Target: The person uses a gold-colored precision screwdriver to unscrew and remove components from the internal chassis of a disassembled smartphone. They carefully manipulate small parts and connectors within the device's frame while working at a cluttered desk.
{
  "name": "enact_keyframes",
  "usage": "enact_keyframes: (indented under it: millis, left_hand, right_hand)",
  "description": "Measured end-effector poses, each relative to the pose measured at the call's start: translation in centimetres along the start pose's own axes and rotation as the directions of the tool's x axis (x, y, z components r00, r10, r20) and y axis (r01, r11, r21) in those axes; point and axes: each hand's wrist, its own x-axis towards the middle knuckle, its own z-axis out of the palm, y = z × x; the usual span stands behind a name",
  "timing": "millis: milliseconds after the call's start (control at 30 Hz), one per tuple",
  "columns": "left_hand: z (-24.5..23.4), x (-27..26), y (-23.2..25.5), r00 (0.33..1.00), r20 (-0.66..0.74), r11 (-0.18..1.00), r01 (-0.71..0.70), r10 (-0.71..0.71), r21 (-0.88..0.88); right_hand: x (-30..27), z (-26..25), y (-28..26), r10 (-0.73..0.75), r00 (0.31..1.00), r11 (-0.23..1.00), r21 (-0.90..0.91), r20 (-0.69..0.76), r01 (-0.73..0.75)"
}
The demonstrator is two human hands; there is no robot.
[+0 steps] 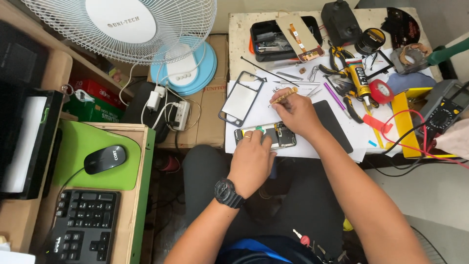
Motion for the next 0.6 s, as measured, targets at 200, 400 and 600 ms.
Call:
enact_keyframes:
  millis: [200,400,600]
  left_hand:
    - [0.0,0.0,-0.2,0.999,-0.012,1.0,-0.031,0.031,0.002]
    - [0.4,1.8,-3.2,0.981,-0.169,0.969,0.055,-0.098,-0.243]
    - [1.2,3.1,-3.3,0.952,-0.243,0.892,0.057,-0.183,-0.448]
  right_hand:
    - [-0.5,-0.1,-0.3,0.018,1.0,0.998,0.06,-0.015,-0.017]
    - [-0.9,-0.4,-0.3,0.012,0.999,0.994,0.112,-0.044,-0.008]
    - [-0.8,-0.8,0.3,0.094,0.992,0.983,0.165,-0.087,-0.078]
